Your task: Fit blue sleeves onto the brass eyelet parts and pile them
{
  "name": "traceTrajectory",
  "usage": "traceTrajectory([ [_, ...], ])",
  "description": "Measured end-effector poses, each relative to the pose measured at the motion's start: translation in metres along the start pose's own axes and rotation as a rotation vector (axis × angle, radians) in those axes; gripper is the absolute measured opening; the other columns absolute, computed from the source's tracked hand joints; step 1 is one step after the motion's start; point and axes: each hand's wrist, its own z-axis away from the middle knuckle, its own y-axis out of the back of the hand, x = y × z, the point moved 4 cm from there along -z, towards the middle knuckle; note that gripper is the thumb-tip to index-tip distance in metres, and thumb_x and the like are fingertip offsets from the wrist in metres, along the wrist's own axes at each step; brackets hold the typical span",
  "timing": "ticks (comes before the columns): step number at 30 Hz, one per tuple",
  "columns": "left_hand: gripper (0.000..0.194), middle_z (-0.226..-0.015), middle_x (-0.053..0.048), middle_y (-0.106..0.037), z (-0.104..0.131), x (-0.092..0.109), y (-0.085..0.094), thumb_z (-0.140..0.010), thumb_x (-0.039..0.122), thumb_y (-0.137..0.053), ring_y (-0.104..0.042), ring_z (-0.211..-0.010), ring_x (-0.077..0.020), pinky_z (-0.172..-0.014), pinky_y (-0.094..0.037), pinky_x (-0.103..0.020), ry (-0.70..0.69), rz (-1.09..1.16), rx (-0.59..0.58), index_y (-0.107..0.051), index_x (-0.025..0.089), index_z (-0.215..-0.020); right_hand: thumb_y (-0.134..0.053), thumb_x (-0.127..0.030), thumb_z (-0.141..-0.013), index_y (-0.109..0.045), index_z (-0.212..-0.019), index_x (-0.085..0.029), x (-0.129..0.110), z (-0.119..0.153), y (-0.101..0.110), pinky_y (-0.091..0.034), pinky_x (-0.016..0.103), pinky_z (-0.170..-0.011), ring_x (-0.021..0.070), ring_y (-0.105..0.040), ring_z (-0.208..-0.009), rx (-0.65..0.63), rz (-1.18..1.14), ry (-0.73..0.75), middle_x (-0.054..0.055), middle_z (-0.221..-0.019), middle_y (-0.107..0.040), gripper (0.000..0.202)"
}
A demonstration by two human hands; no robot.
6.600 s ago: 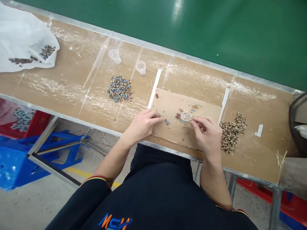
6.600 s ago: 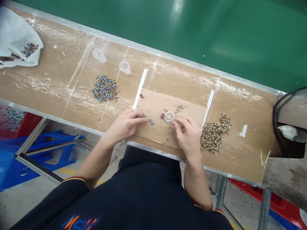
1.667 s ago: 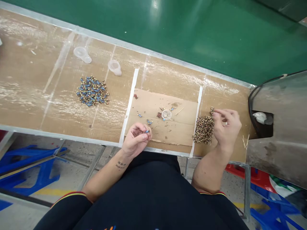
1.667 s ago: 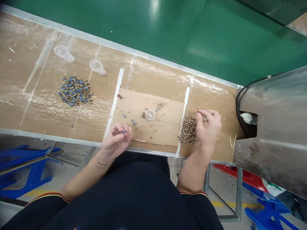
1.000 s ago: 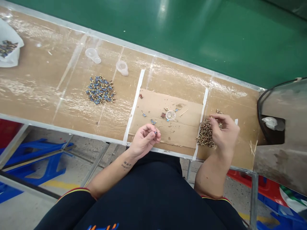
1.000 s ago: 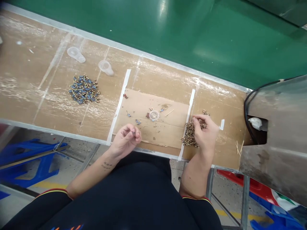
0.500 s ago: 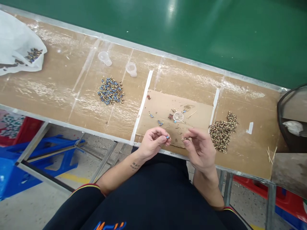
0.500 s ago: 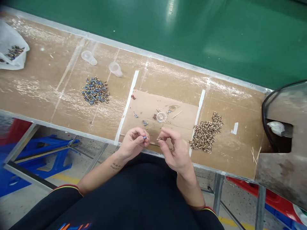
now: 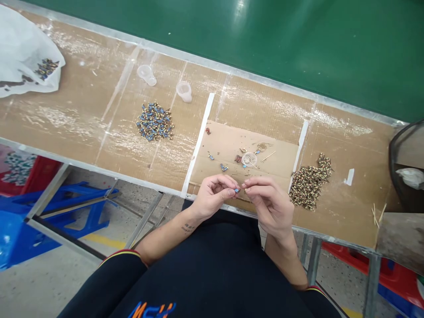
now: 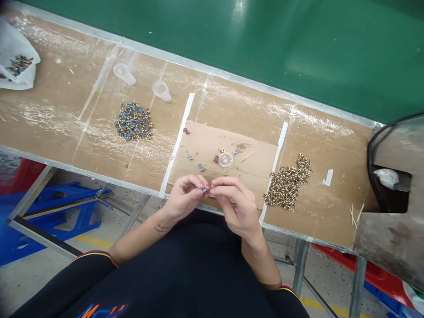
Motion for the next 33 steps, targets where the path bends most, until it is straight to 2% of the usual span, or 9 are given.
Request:
traceTrajectory([
  [7,0.023,-0.08,-0.003,-0.076,0.001,0.002,0.0,-0.078,0.032,-0.097,-0.071,-0.068,-0.0091,-0.065,-0.061,-0.017,-0.063,-0.028,0.009,-0.079,0.019,-0.079,-0.068,-0.007,-0.097,-0.08,-0.112,-0.031,-0.001,0.001,0.0,-0.065,0.025,-0.066,0.0154,-0.078,-0.079,0.055,0.015,-0.018,0.001,-0.093,-0.08,0.03],
  [12,0.022,-0.081,-0.003,-0.078,0.002,0.001,0.001,-0.079,0.031,-0.096,-0.074,-0.073,-0.0104,-0.07,-0.063,-0.017,-0.099,-0.051,0.028,-0.078,0.019,-0.081,-0.077,-0.014,-0.094,-0.073,-0.125,-0.031,0.006,0.012,-0.004,-0.07,0.027,-0.075,0.0169,-0.082,-0.078,0.169,0.001,-0.113,-0.001,-0.091,-0.084,0.036],
  [20,0.01,-0.086,-0.002,-0.081,0.005,0.006,-0.005,-0.086,0.021,-0.09,-0.078,-0.08,-0.0098,-0.075,-0.064,-0.016,-0.228,-0.094,0.0,-0.079,0.021,-0.085,-0.081,-0.017,-0.092,-0.071,-0.111,-0.026,0.005,0.018,-0.009,-0.07,0.026,-0.073,0.0186,-0.084,-0.077,0.226,0.015,-0.133,0.0,-0.089,-0.084,0.024],
  [28,0.019,-0.079,-0.006,-0.078,0.014,0.012,-0.006,-0.09,0.029,-0.086,-0.079,-0.075,-0.0159,-0.069,-0.067,-0.024,-0.419,-0.37,0.083,-0.076,0.017,-0.08,-0.077,-0.011,-0.091,-0.069,-0.097,-0.025,0.0,0.014,-0.009,-0.069,0.026,-0.067,0.019,-0.082,-0.076,0.178,-0.002,-0.077,0.0,-0.082,-0.08,0.017],
  [33,0.019,-0.077,-0.005,-0.076,0.016,0.012,-0.008,-0.092,0.026,-0.084,-0.078,-0.074,-0.0155,-0.068,-0.065,-0.024,-0.469,-0.361,0.072,-0.073,0.017,-0.079,-0.075,-0.011,-0.093,-0.066,-0.089,-0.025,-0.002,0.012,-0.013,-0.068,0.027,-0.066,0.0178,-0.08,-0.072,0.179,-0.07,-0.048,-0.001,-0.077,-0.077,0.017],
])
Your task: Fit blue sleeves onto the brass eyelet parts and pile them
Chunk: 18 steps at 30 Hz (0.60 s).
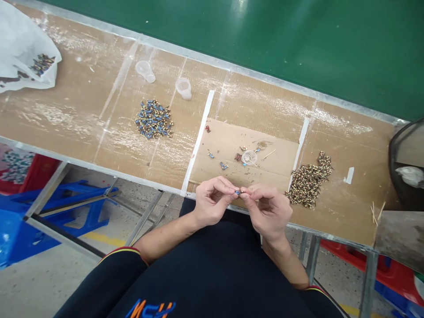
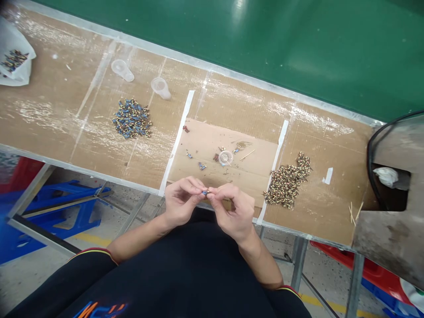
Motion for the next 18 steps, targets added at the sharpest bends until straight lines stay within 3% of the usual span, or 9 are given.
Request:
traceTrajectory([
  [8,0.035,-0.079,-0.005,-0.076,0.014,-0.01,-0.009,-0.095,0.031,-0.081,-0.075,-0.069,-0.0136,-0.066,-0.062,-0.023,0.107,0.082,-0.027,-0.061,0.016,-0.071,-0.076,-0.012,-0.093,-0.069,-0.095,-0.024,-0.001,0.003,-0.007,-0.056,0.023,-0.052,0.0117,-0.065,-0.055,-0.052,0.058,0.013,-0.003,-0.07,-0.073,0.014],
  [10,0.03,-0.078,-0.005,-0.077,0.014,-0.01,-0.007,-0.092,0.031,-0.084,-0.077,-0.071,-0.0148,-0.066,-0.063,-0.023,0.121,0.069,-0.005,-0.065,0.016,-0.074,-0.076,-0.016,-0.095,-0.07,-0.101,-0.025,0.0,0.002,-0.008,-0.059,0.025,-0.055,0.0134,-0.069,-0.059,-0.045,0.011,-0.017,-0.001,-0.076,-0.076,0.012],
  [13,0.026,-0.079,-0.005,-0.079,0.01,-0.007,-0.004,-0.089,0.03,-0.088,-0.078,-0.072,-0.0151,-0.066,-0.063,-0.022,0.13,0.033,-0.002,-0.068,0.017,-0.078,-0.075,-0.022,-0.098,-0.069,-0.102,-0.026,0.002,0.0,-0.004,-0.063,0.027,-0.061,0.0157,-0.076,-0.069,0.057,-0.124,-0.082,0.001,-0.083,-0.08,0.009],
  [18,0.027,-0.08,-0.006,-0.08,0.006,-0.005,0.0,-0.089,0.034,-0.088,-0.079,-0.073,-0.0152,-0.067,-0.064,-0.023,0.141,0.006,0.001,-0.068,0.017,-0.08,-0.079,-0.029,-0.096,-0.069,-0.098,-0.028,0.011,0.0,0.006,-0.061,0.028,-0.065,0.0157,-0.075,-0.075,0.19,-0.214,-0.134,-0.001,-0.081,-0.077,0.01],
])
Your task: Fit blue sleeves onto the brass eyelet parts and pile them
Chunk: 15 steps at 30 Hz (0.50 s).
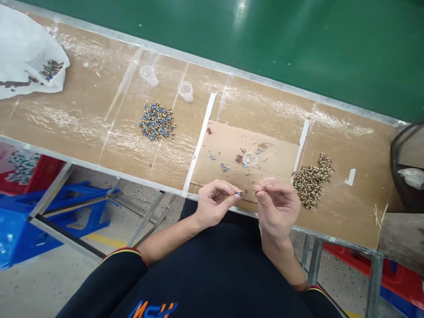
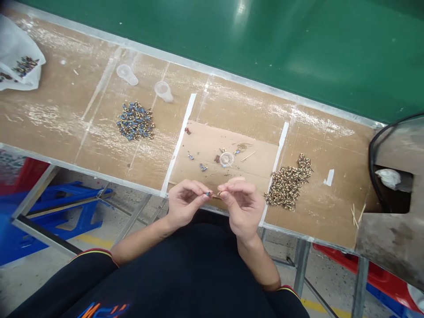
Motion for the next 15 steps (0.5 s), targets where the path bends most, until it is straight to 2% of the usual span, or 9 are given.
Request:
traceTrajectory([
  [5,0.024,-0.081,-0.005,-0.08,-0.0001,0.0002,-0.0001,-0.089,0.033,-0.087,-0.08,-0.075,-0.0153,-0.07,-0.065,-0.023,-0.007,-0.007,0.002,-0.07,0.017,-0.083,-0.08,-0.033,-0.096,-0.07,-0.096,-0.027,0.0046,0.0014,0.0074,-0.063,0.03,-0.069,0.0167,-0.077,-0.078,0.034,0.04,-0.037,0.0,-0.083,-0.078,0.012],
  [9,0.02,-0.081,-0.005,-0.081,-0.0008,0.0023,-0.0008,-0.089,0.028,-0.087,-0.08,-0.075,-0.015,-0.073,-0.066,-0.024,-0.026,0.024,-0.023,-0.071,0.018,-0.084,-0.083,-0.029,-0.093,-0.074,-0.097,-0.027,0.0052,0.0021,0.0083,-0.064,0.027,-0.071,0.0152,-0.079,-0.08,0.076,0.032,-0.073,-0.001,-0.087,-0.08,0.011],
  [15,0.015,-0.084,-0.006,-0.082,-0.0024,0.0049,-0.0005,-0.091,0.025,-0.084,-0.08,-0.077,-0.0162,-0.072,-0.066,-0.025,-0.042,-0.03,-0.06,-0.072,0.018,-0.085,-0.084,-0.028,-0.093,-0.076,-0.097,-0.026,0.0047,0.002,0.0065,-0.064,0.025,-0.066,0.0145,-0.078,-0.074,0.097,0.015,-0.107,0.0,-0.087,-0.081,0.009],
])
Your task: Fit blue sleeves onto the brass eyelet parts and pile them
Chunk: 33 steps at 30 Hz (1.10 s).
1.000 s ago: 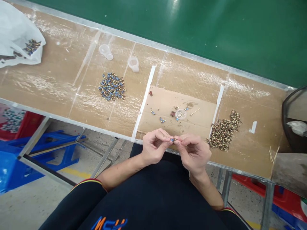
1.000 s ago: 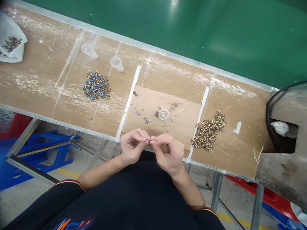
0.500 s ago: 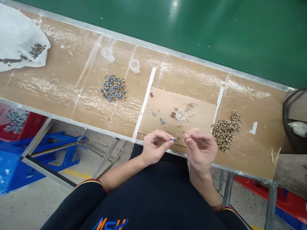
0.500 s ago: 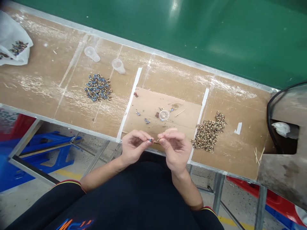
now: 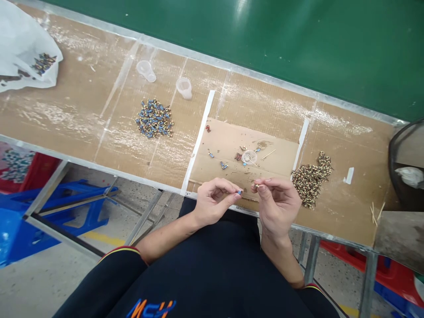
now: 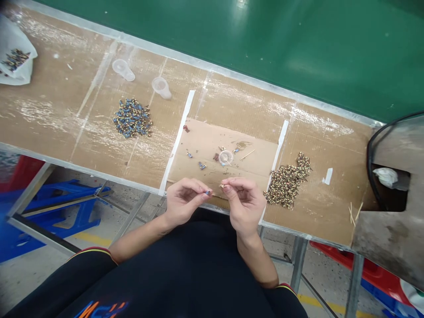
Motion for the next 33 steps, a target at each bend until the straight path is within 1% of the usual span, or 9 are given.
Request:
traceTrajectory([
  [4,0.013,-0.084,-0.007,-0.082,-0.002,0.002,-0.001,-0.092,0.027,-0.082,-0.08,-0.078,-0.0172,-0.073,-0.066,-0.026,-0.042,-0.069,-0.018,-0.075,0.018,-0.086,-0.085,-0.032,-0.092,-0.075,-0.095,-0.024,0.001,0.002,-0.001,-0.065,0.025,-0.06,0.0153,-0.078,-0.068,-0.006,0.041,-0.012,0.0,-0.082,-0.081,0.013],
  [7,0.009,-0.084,-0.007,-0.083,-0.004,0.004,-0.001,-0.093,0.026,-0.082,-0.081,-0.078,-0.0176,-0.072,-0.066,-0.026,-0.08,-0.124,-0.028,-0.079,0.019,-0.087,-0.085,-0.033,-0.092,-0.074,-0.094,-0.024,0.001,0.005,-0.002,-0.066,0.025,-0.06,0.0158,-0.079,-0.069,-0.006,0.058,-0.005,-0.001,-0.079,-0.08,0.014],
  [11,0.002,-0.087,-0.007,-0.084,-0.006,0.008,-0.001,-0.092,0.021,-0.082,-0.08,-0.078,-0.0175,-0.072,-0.065,-0.026,-0.139,-0.147,-0.034,-0.083,0.021,-0.09,-0.084,-0.027,-0.093,-0.073,-0.095,-0.025,-0.001,0.007,-0.005,-0.068,0.025,-0.066,0.0156,-0.08,-0.073,-0.009,0.039,0.019,-0.001,-0.081,-0.08,0.011],
  [16,0.005,-0.09,-0.007,-0.084,-0.006,0.009,0.0,-0.093,0.021,-0.081,-0.08,-0.079,-0.0171,-0.072,-0.064,-0.026,-0.145,-0.142,-0.025,-0.085,0.024,-0.093,-0.081,-0.023,-0.094,-0.072,-0.098,-0.026,-0.005,0.008,-0.01,-0.069,0.028,-0.068,0.0171,-0.081,-0.074,-0.037,0.009,0.062,-0.001,-0.084,-0.081,0.011],
  [20,0.004,-0.088,-0.007,-0.083,-0.004,0.007,0.0,-0.093,0.025,-0.083,-0.08,-0.08,-0.0176,-0.074,-0.065,-0.027,-0.125,-0.141,-0.007,-0.084,0.023,-0.09,-0.079,-0.023,-0.096,-0.071,-0.099,-0.026,-0.007,0.008,-0.012,-0.069,0.029,-0.07,0.0177,-0.081,-0.076,-0.055,0.046,0.092,-0.001,-0.085,-0.081,0.009],
  [22,0.003,-0.087,-0.007,-0.083,-0.004,0.007,0.0,-0.091,0.023,-0.084,-0.081,-0.08,-0.0177,-0.075,-0.066,-0.026,-0.125,-0.099,0.014,-0.082,0.021,-0.093,-0.079,-0.021,-0.095,-0.072,-0.1,-0.027,-0.008,0.008,-0.013,-0.07,0.029,-0.072,0.0175,-0.081,-0.078,-0.068,0.036,0.098,-0.001,-0.085,-0.081,0.01],
  [24,0.008,-0.087,-0.006,-0.083,-0.003,0.008,0.0,-0.09,0.018,-0.085,-0.082,-0.082,-0.0176,-0.076,-0.067,-0.024,-0.136,-0.07,0.024,-0.081,0.02,-0.097,-0.079,-0.019,-0.095,-0.073,-0.101,-0.027,-0.009,0.008,-0.013,-0.07,0.029,-0.074,0.0173,-0.082,-0.079,-0.079,0.017,0.102,-0.001,-0.086,-0.082,0.012],
  [28,0.012,-0.088,-0.005,-0.084,-0.003,0.009,-0.001,-0.091,0.014,-0.083,-0.083,-0.084,-0.0161,-0.077,-0.068,-0.021,-0.201,-0.11,0.002,-0.077,0.019,-0.1,-0.078,-0.014,-0.095,-0.073,-0.104,-0.026,-0.009,0.009,-0.013,-0.071,0.027,-0.075,0.0162,-0.082,-0.082,-0.102,0.017,0.12,-0.001,-0.089,-0.082,0.016],
  [33,0.016,-0.09,-0.005,-0.083,-0.003,0.01,0.0,-0.091,0.009,-0.081,-0.083,-0.084,-0.0149,-0.078,-0.068,-0.02,-0.283,-0.162,-0.027,-0.074,0.018,-0.102,-0.077,-0.008,-0.093,-0.072,-0.108,-0.026,-0.009,0.01,-0.01,-0.07,0.027,-0.076,0.0162,-0.082,-0.083,-0.124,0.088,0.161,-0.001,-0.091,-0.082,0.024],
])
